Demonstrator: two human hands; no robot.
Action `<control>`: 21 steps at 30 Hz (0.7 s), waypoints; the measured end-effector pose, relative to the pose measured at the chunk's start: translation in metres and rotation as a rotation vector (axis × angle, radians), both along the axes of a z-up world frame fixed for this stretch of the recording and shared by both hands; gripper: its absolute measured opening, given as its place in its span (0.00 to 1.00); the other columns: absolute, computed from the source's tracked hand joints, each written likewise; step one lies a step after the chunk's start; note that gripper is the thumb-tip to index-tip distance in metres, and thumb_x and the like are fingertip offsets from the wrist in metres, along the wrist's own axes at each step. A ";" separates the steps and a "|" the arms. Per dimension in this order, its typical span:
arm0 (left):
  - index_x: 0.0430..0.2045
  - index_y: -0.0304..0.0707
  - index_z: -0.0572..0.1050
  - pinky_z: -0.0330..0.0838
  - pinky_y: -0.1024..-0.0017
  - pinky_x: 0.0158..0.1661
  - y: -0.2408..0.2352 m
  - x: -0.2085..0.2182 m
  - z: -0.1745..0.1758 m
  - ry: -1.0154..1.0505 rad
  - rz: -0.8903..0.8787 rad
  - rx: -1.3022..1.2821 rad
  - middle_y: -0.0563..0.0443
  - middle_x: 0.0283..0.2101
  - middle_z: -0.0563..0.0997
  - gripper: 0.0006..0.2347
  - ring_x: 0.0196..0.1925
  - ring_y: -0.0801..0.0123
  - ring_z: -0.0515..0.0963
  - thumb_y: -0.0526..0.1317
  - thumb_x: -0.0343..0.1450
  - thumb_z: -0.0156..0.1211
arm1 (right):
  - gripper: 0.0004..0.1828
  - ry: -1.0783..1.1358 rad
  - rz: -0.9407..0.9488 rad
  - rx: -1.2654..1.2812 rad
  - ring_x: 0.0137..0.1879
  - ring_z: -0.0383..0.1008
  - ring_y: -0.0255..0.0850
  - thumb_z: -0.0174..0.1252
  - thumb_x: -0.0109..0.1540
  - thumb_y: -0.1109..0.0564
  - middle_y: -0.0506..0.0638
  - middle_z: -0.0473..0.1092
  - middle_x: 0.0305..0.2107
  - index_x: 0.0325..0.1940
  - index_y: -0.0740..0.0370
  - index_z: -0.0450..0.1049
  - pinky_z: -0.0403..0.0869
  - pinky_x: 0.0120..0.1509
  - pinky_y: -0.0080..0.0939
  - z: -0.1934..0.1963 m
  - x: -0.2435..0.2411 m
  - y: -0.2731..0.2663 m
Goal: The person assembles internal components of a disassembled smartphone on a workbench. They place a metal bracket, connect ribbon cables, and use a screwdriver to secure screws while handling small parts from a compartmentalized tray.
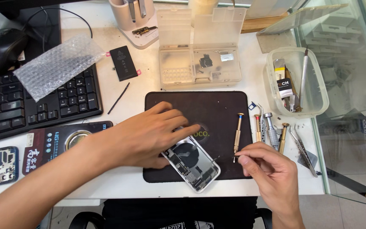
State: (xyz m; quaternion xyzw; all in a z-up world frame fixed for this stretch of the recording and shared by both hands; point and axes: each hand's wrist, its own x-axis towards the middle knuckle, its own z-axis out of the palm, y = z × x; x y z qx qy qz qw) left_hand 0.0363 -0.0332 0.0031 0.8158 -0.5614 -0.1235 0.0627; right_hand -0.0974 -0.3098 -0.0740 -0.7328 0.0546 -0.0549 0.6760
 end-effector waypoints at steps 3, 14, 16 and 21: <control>0.62 0.25 0.64 0.61 0.53 0.60 0.011 -0.018 -0.004 -0.084 0.086 -0.013 0.34 0.50 0.76 0.41 0.55 0.47 0.73 0.49 0.57 0.73 | 0.07 0.046 0.052 0.041 0.30 0.70 0.32 0.63 0.60 0.68 0.54 0.76 0.31 0.41 0.73 0.81 0.70 0.32 0.29 -0.003 -0.002 0.001; 0.49 0.28 0.72 0.68 0.57 0.52 0.005 -0.096 -0.024 -0.217 0.532 -0.574 0.40 0.48 0.79 0.28 0.51 0.52 0.76 0.49 0.60 0.70 | 0.06 0.042 0.118 -0.093 0.36 0.74 0.35 0.63 0.59 0.68 0.53 0.77 0.32 0.40 0.72 0.82 0.73 0.38 0.31 0.014 -0.005 0.034; 0.44 0.34 0.77 0.73 0.62 0.47 0.006 -0.110 -0.025 0.051 0.617 -0.750 0.46 0.44 0.82 0.18 0.46 0.56 0.79 0.43 0.64 0.74 | 0.06 -0.007 0.147 -0.178 0.39 0.78 0.35 0.63 0.58 0.67 0.53 0.78 0.33 0.39 0.70 0.82 0.74 0.41 0.31 0.018 -0.009 0.042; 0.30 0.39 0.83 0.73 0.68 0.32 0.008 -0.130 -0.033 0.158 0.749 -0.815 0.54 0.28 0.83 0.08 0.30 0.65 0.81 0.37 0.62 0.75 | 0.06 -0.046 0.173 -0.335 0.37 0.80 0.35 0.66 0.55 0.66 0.51 0.77 0.32 0.36 0.66 0.84 0.76 0.40 0.32 0.020 -0.020 0.060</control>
